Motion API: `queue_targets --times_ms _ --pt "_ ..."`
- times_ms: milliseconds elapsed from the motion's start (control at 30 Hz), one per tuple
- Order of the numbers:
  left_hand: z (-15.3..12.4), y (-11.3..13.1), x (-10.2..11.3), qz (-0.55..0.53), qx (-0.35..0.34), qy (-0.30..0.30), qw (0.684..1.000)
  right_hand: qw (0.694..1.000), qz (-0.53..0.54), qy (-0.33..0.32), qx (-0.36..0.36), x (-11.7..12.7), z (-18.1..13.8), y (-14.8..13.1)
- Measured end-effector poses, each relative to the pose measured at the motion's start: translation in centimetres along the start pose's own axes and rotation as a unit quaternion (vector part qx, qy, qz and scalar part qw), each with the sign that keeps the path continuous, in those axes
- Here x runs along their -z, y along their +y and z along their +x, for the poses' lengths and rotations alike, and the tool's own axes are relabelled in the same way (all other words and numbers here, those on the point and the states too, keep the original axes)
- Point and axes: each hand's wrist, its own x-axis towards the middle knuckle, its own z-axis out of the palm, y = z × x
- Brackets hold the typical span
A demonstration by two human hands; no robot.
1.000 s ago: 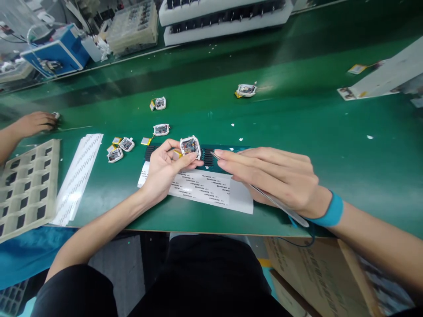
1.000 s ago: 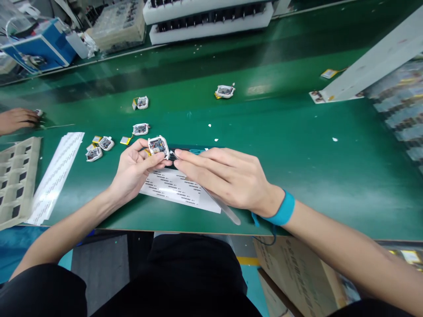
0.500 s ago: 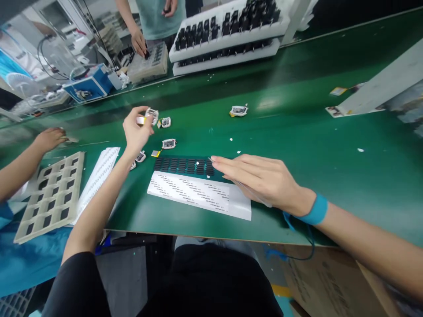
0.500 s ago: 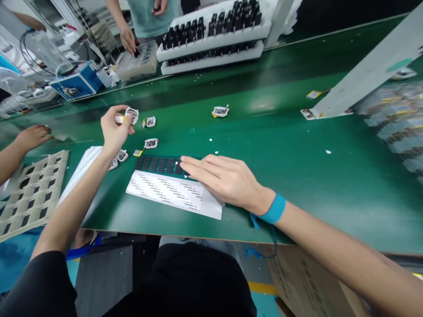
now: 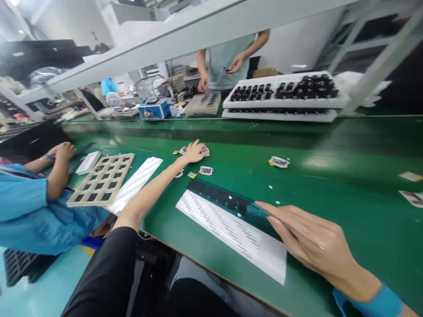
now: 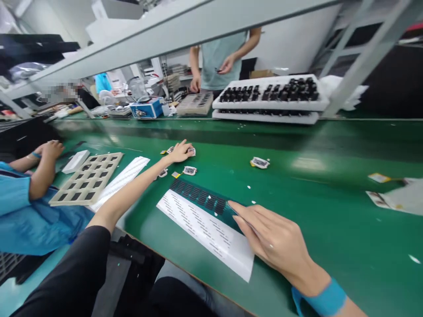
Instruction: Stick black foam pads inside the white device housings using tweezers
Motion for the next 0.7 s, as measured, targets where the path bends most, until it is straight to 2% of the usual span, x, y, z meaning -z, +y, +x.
queue_targets --times_ms 67,167,267,367,400,467,533,600,700 --pt "-0.7 -0.2 0.1 -0.011 0.015 0.013 1.000 1.000 0.005 0.012 0.000 -0.1 -0.1 0.3" --pt "-3.1 0.2 0.2 -0.060 0.022 0.049 0.997 0.999 0.003 0.000 -0.032 -0.1 -0.3 0.3" --pt "-6.9 1.8 -0.1 -0.141 0.006 0.079 0.987 0.998 -0.015 -0.014 -0.065 -0.2 -0.1 -0.3" --pt "-11.3 4.3 -1.0 -0.237 -0.023 0.058 0.970 0.997 -0.022 -0.014 -0.073 -0.5 0.4 -0.7" --pt "-12.7 5.1 -1.5 -0.293 -0.037 0.036 0.955 0.997 -0.012 -0.018 -0.077 -0.7 0.7 -0.7" --pt "-15.1 6.4 -2.6 -0.462 -0.079 -0.041 0.883 0.996 0.018 -0.039 -0.083 -1.2 1.5 -0.5" --pt "-16.8 7.2 -3.6 -0.558 -0.098 -0.091 0.819 0.994 0.049 -0.059 -0.076 -2.1 2.8 -0.3" --pt "-17.6 7.5 -4.5 -0.597 -0.086 -0.094 0.792 0.995 0.069 -0.058 -0.051 -3.0 4.5 -0.1" --pt "-17.6 7.4 -4.8 -0.617 -0.047 -0.064 0.783 0.994 0.100 -0.042 -0.005 -4.3 7.1 0.1"
